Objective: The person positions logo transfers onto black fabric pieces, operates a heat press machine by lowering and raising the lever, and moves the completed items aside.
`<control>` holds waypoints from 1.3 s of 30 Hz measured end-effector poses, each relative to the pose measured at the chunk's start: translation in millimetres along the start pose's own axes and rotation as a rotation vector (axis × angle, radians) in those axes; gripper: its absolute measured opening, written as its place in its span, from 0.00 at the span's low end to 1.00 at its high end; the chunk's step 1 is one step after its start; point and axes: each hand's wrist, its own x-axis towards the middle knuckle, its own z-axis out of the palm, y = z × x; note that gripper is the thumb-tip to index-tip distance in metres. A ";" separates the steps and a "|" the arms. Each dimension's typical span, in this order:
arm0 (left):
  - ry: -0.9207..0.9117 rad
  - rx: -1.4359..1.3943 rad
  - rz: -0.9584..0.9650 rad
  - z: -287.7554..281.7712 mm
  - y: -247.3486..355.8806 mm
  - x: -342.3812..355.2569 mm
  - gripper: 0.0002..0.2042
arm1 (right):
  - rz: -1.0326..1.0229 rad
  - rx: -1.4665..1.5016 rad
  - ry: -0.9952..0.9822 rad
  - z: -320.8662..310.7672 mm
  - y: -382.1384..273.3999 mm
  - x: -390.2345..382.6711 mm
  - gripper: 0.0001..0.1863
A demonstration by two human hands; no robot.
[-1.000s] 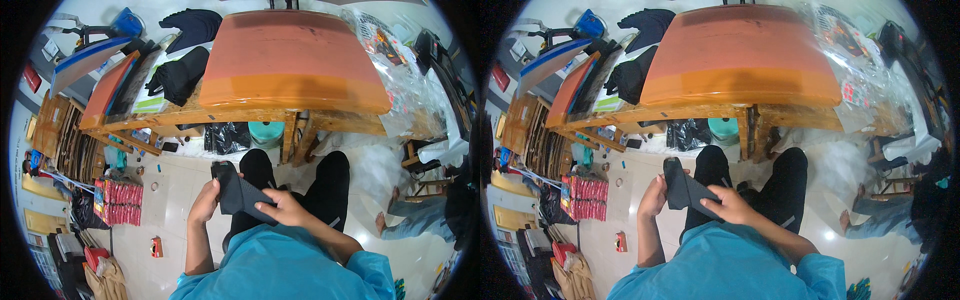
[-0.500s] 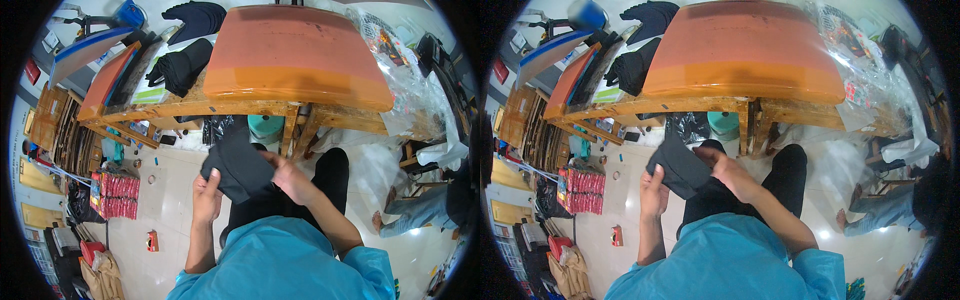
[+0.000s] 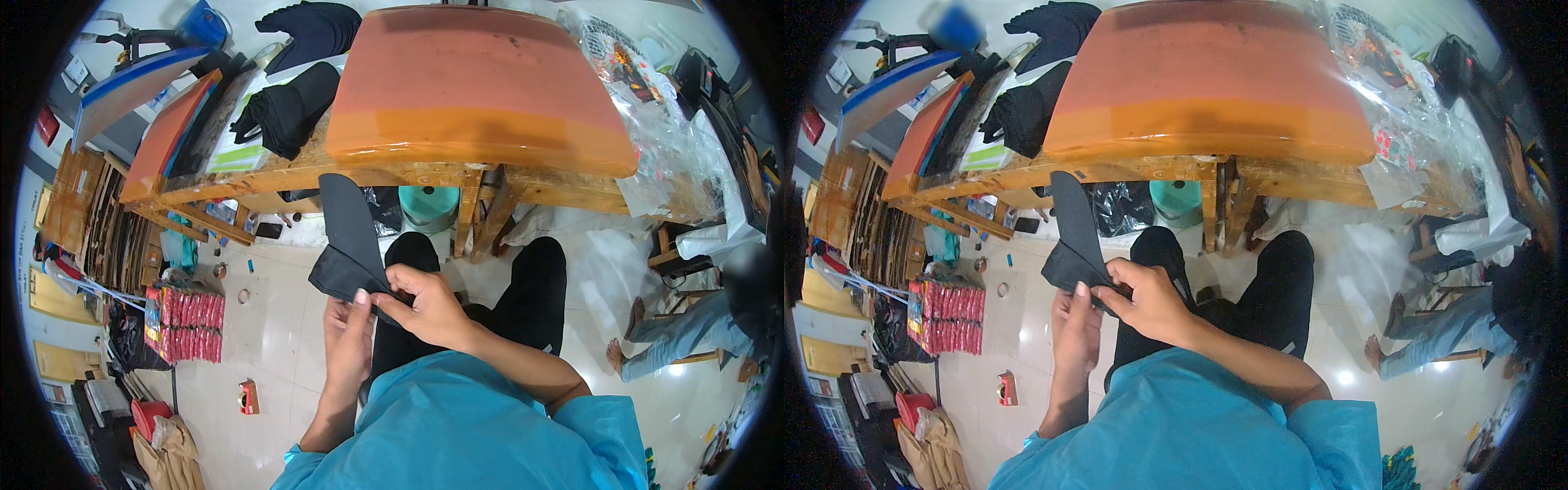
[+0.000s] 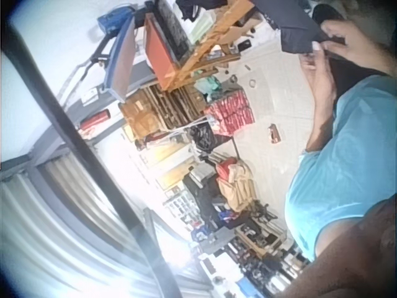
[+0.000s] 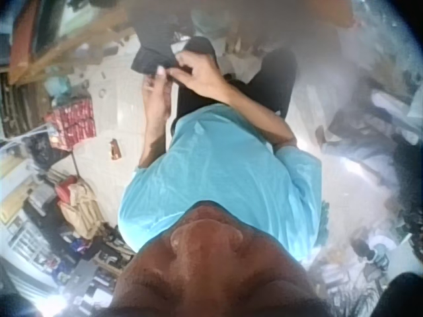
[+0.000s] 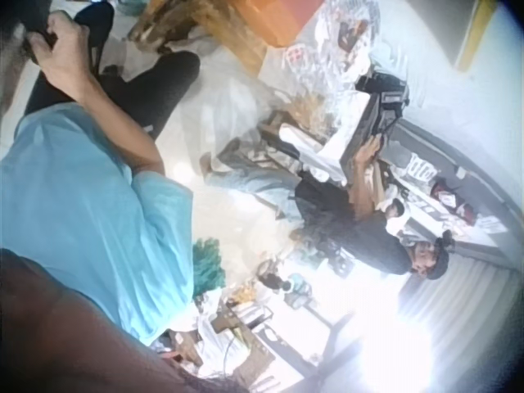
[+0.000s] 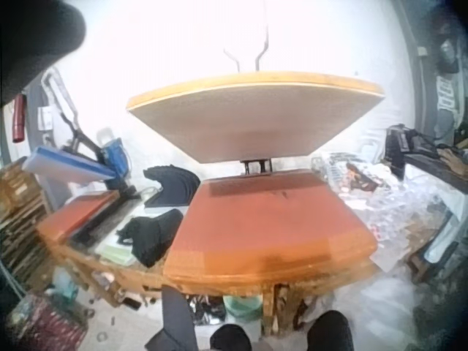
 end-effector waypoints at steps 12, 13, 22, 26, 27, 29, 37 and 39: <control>0.135 -0.130 0.100 -14.8 9.4 25.8 0.11 | -0.158 0.005 0.092 21.5 -7.1 -3.3 0.18; 0.143 -0.107 0.178 -10.4 15.4 34.0 0.12 | -0.173 0.019 0.122 21.9 -12.8 1.1 0.18; 0.057 0.189 0.460 32.9 91.8 162.9 0.20 | -0.586 -0.531 0.300 -3.1 -91.8 62.8 0.17; 0.041 0.256 0.558 53.5 93.3 207.7 0.19 | -0.652 -0.866 0.400 -18.0 -104.1 90.1 0.21; 0.047 0.272 0.596 56.0 91.5 219.1 0.19 | -0.625 -0.948 0.407 -20.1 -103.6 96.5 0.21; 0.052 0.377 0.578 55.4 92.7 231.6 0.18 | -0.599 -1.093 0.415 -21.9 -106.7 102.7 0.22; 0.042 0.371 0.575 69.8 96.4 226.4 0.18 | -0.609 -1.265 0.395 -39.9 -117.5 104.6 0.16; 0.068 0.458 0.516 69.0 100.3 230.2 0.18 | -0.591 -1.303 0.347 -45.1 -121.4 108.4 0.15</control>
